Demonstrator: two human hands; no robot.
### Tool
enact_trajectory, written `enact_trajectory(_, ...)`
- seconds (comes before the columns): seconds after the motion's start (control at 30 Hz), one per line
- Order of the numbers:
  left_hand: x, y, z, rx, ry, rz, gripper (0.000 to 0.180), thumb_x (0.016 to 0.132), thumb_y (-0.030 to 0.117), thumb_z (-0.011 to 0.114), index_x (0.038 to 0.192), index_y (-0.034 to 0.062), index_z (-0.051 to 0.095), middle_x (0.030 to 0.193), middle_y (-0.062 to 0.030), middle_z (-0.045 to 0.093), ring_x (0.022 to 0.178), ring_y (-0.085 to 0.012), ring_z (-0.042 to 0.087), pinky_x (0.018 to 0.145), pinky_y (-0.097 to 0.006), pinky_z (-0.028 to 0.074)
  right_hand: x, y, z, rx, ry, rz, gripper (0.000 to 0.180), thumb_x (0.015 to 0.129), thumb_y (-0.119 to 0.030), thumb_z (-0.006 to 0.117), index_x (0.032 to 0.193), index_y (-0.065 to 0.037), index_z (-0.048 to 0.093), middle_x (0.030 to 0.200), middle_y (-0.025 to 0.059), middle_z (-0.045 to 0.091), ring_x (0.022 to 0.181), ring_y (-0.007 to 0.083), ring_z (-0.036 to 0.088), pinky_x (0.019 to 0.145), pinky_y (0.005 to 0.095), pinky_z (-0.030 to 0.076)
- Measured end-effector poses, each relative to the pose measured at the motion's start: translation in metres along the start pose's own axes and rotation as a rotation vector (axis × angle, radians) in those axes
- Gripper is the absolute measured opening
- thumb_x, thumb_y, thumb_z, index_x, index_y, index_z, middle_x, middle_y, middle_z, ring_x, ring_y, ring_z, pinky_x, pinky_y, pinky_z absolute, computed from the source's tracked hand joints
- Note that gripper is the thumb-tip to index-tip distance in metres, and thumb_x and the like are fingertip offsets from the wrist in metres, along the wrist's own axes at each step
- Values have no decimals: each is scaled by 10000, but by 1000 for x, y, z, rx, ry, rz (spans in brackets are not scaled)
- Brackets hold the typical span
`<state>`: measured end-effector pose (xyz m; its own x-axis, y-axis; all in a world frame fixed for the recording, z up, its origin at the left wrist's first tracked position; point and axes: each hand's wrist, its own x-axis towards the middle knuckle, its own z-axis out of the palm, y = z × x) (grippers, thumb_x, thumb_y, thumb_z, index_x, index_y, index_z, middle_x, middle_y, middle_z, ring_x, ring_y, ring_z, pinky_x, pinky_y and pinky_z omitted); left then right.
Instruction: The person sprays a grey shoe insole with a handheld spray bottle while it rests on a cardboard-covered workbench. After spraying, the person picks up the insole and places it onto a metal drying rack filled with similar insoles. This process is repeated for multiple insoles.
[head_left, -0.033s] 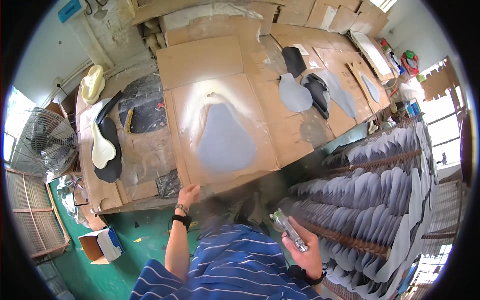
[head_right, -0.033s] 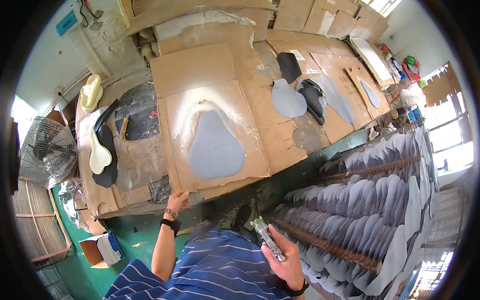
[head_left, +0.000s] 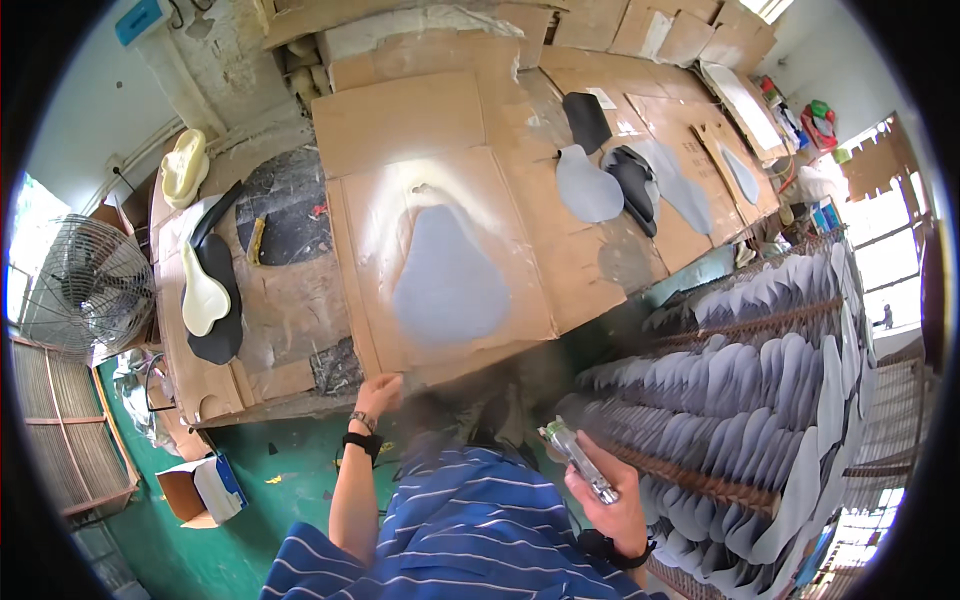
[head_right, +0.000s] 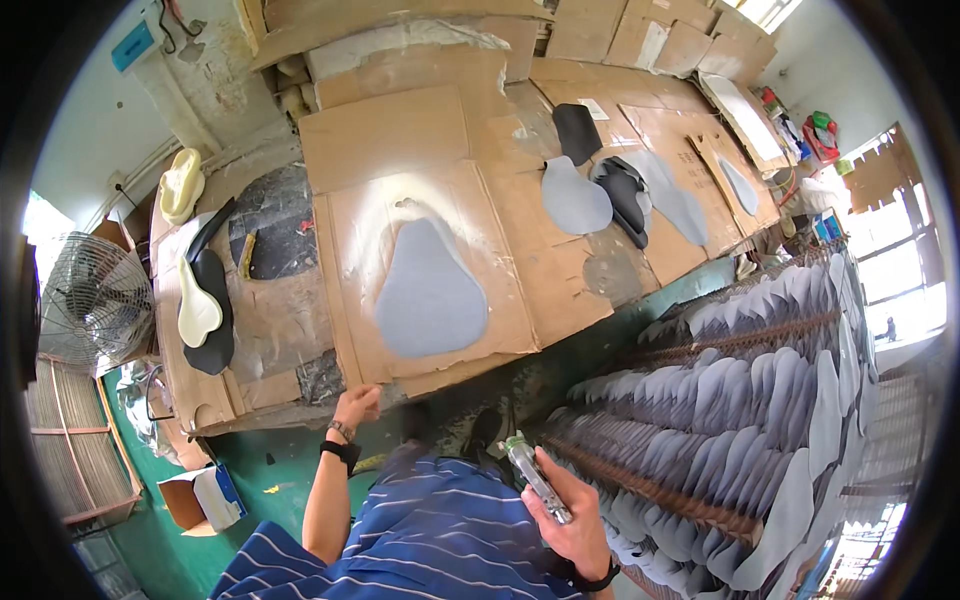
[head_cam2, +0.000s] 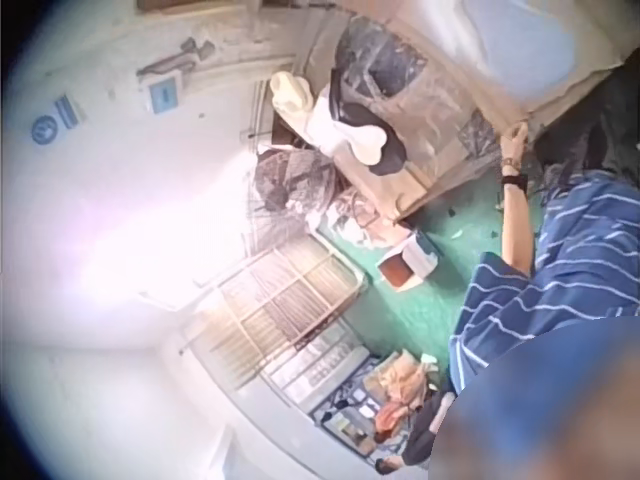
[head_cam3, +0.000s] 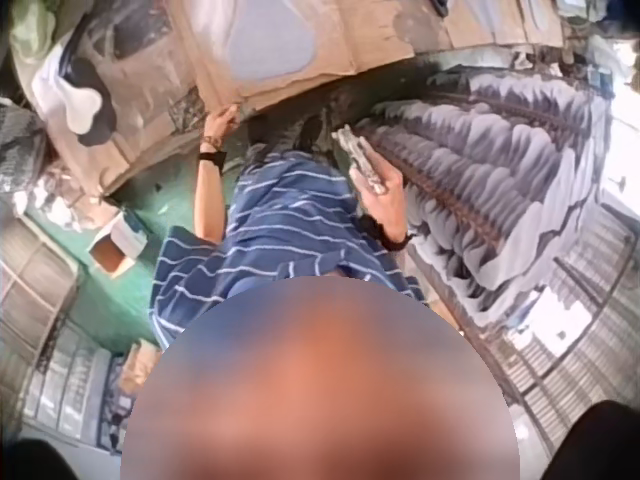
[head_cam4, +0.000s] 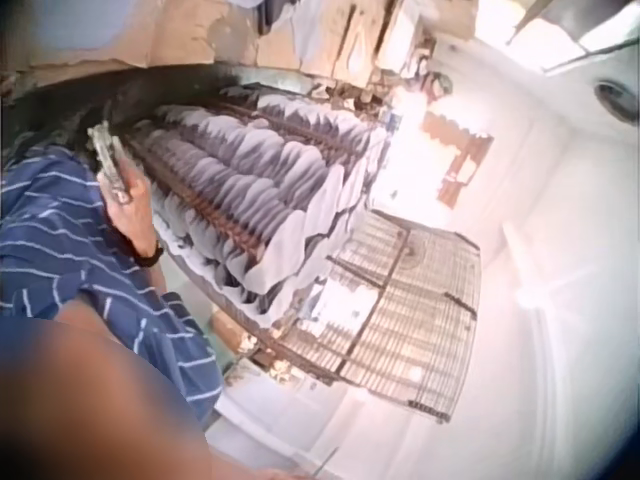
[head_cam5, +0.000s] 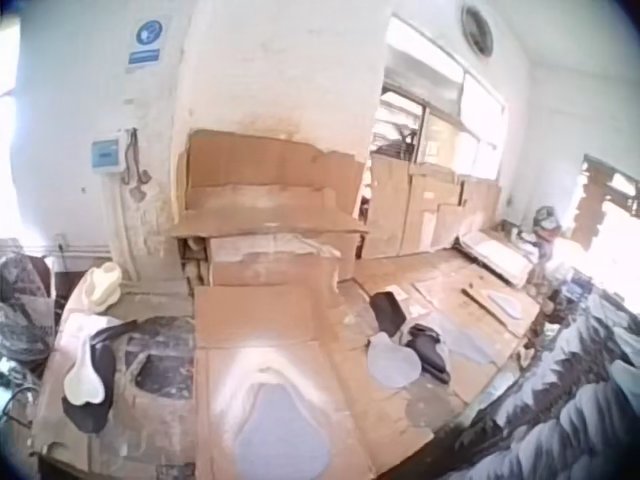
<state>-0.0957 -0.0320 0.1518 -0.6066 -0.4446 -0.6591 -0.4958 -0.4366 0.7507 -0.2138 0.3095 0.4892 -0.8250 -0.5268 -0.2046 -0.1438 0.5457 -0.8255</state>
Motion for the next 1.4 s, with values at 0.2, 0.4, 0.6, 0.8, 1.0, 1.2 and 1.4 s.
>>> enact_trajectory(0.2, -20, -49, -4, 342, -166, -180, 312, 905, 290, 707, 1056, 17, 714, 790, -58, 697, 692, -150, 676, 640, -309, 578, 12, -27, -20, -82, 47, -163, 508, 810, -15, 730, 1296, 52, 594, 987, 200, 698, 838, 311, 700, 775, 329, 534)
enact_trajectory(0.4, -18, -135, -22, 461, -58, -337, 214, 878, 241, 674, 986, 72, 750, 758, -45, 694, 679, -174, 684, 618, -335, 583, -6, -14, -35, -129, -96, -177, 565, 785, 22, 741, 1327, 23, 581, 988, 205, 695, 829, 317, 704, 753, 335, 538)
enact_trajectory(0.6, -35, -179, -30, 107, 185, -530, 265, 872, 186, 655, 1104, 72, 714, 825, -75, 690, 728, -206, 686, 638, -389, 611, 5, -10, -28, -90, 18, -263, 556, 801, 24, 730, 1333, 44, 569, 1019, 211, 698, 826, 306, 705, 749, 335, 539)
enact_trajectory(0.8, -31, -172, -35, 113, 183, -469, 268, 938, 173, 634, 1165, 36, 668, 864, -94, 680, 728, -217, 668, 662, -411, 608, 11, -13, -30, -106, 4, -288, 557, 803, 21, 732, 1334, 51, 566, 1026, 205, 700, 832, 296, 709, 734, 330, 541)
enact_trajectory(1.0, -19, -169, -34, 124, 200, -454, 287, 913, 186, 641, 1165, 54, 681, 840, -77, 709, 732, -198, 698, 612, -391, 605, -1, -10, -30, -146, -113, -243, 602, 767, 50, 738, 1344, 9, 571, 998, 209, 691, 837, 329, 705, 748, 329, 543)
enact_trajectory(1.2, -10, -166, -26, 97, 158, -453, 262, 916, 180, 641, 1143, 57, 683, 836, -75, 695, 700, -214, 686, 596, -380, 590, 0, -11, -30, -125, 84, -132, 513, 815, 11, 713, 1306, 73, 580, 1027, 209, 701, 850, 296, 708, 793, 324, 533)
enact_trajectory(1.4, -3, -180, -37, 92, 183, -447, 234, 920, 167, 633, 1120, 61, 692, 853, -88, 696, 722, -228, 691, 598, -403, 588, -4, -13, -28, -120, -140, -168, 549, 789, 25, 732, 1318, 40, 585, 957, 201, 686, 769, 277, 682, 732, 313, 524)
